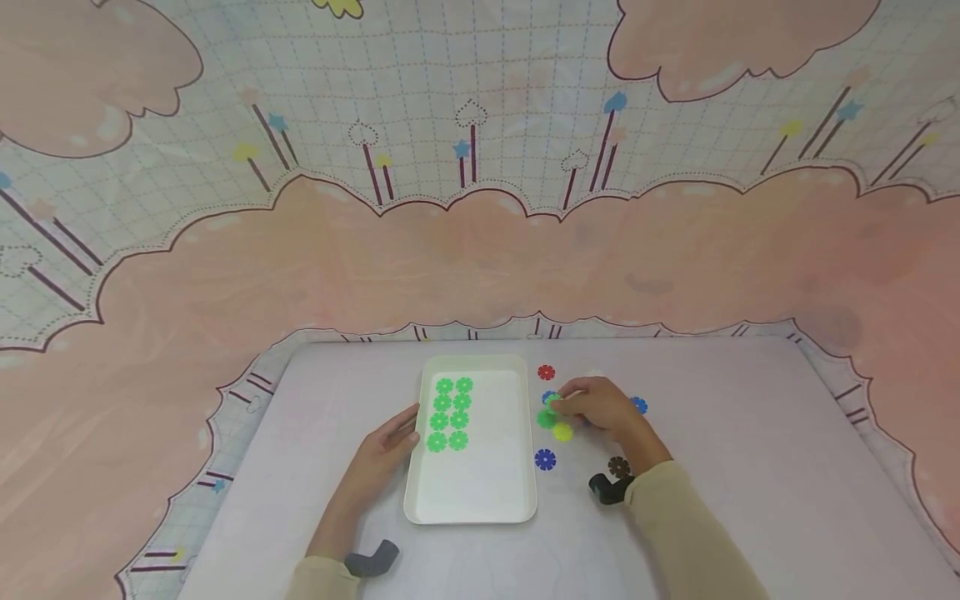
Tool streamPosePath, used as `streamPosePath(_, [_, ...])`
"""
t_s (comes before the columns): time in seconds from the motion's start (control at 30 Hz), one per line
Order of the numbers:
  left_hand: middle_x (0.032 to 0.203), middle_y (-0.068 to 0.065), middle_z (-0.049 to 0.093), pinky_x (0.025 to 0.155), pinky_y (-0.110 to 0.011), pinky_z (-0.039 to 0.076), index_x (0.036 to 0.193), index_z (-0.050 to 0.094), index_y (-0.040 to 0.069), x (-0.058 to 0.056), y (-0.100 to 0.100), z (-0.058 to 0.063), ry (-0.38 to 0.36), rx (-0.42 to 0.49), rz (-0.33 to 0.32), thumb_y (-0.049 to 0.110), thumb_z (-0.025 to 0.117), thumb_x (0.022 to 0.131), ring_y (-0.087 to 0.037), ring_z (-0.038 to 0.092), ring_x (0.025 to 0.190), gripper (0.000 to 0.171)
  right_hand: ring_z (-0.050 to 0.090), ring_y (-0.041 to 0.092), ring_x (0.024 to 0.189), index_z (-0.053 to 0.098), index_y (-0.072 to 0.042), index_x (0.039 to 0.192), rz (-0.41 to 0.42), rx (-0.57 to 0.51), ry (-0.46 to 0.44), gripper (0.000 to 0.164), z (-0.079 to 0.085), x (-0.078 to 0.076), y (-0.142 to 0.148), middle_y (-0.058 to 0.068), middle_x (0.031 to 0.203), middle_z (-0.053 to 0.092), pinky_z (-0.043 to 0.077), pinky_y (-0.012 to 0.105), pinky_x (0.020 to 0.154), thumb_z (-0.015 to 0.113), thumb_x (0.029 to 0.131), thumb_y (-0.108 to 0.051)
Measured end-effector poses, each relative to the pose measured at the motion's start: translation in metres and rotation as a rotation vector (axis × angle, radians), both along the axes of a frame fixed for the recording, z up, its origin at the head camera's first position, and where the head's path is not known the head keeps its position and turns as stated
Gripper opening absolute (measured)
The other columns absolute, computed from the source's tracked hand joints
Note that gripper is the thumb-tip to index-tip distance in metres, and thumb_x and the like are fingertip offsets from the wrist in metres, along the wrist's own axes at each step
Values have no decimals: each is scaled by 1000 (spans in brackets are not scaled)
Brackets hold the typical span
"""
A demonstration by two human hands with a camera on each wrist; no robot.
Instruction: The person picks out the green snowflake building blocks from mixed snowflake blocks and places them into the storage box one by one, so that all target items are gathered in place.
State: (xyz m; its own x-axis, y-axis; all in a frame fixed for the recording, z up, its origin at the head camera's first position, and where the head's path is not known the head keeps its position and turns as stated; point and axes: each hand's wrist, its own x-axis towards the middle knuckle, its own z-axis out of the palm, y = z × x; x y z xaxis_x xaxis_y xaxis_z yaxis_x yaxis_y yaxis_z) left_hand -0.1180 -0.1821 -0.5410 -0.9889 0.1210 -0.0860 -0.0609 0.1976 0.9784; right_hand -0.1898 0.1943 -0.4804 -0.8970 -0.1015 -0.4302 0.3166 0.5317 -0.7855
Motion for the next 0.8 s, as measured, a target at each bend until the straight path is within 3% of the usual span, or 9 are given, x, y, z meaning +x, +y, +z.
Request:
streamPosePath(0.4, [156, -6, 50, 117, -43, 44, 152, 49, 22, 1, 0, 1, -2, 4, -3, 23, 66, 101, -28, 50, 144, 54, 57, 21, 68, 73, -11, 114, 62, 14, 16, 31, 16, 1, -26, 9, 82, 66, 40, 20, 52, 78, 91, -30])
streamPosePath(0.53, [156, -6, 51, 117, -44, 44, 152, 49, 22, 1, 0, 1, -7, 2, 4, 23, 66, 101, -28, 50, 144, 54, 61, 22, 67, 72, -8, 116, 74, -49, 1, 33, 21, 0, -34, 12, 86, 67, 47, 19, 54, 79, 90, -28])
streamPosePath(0.67, [156, -7, 50, 117, -44, 44, 152, 49, 22, 1, 0, 1, -3, -4, 3, 22, 66, 101, -28, 50, 144, 54, 71, 27, 75, 71, -7, 119, 76, -123, -41, 34, 26, 0, -43, 13, 97, 68, 58, 21, 64, 78, 92, -26])
streamPosePath(0.8, [156, -6, 50, 116, -42, 45, 153, 49, 22, 0, 0, 1, -4, -16, 5, 23, 66, 101, -27, 50, 143, 55, 75, 29, 82, 70, -5, 119, 88, -185, -64, 32, 29, 0, -51, 14, 103, 65, 62, 24, 72, 76, 94, -23])
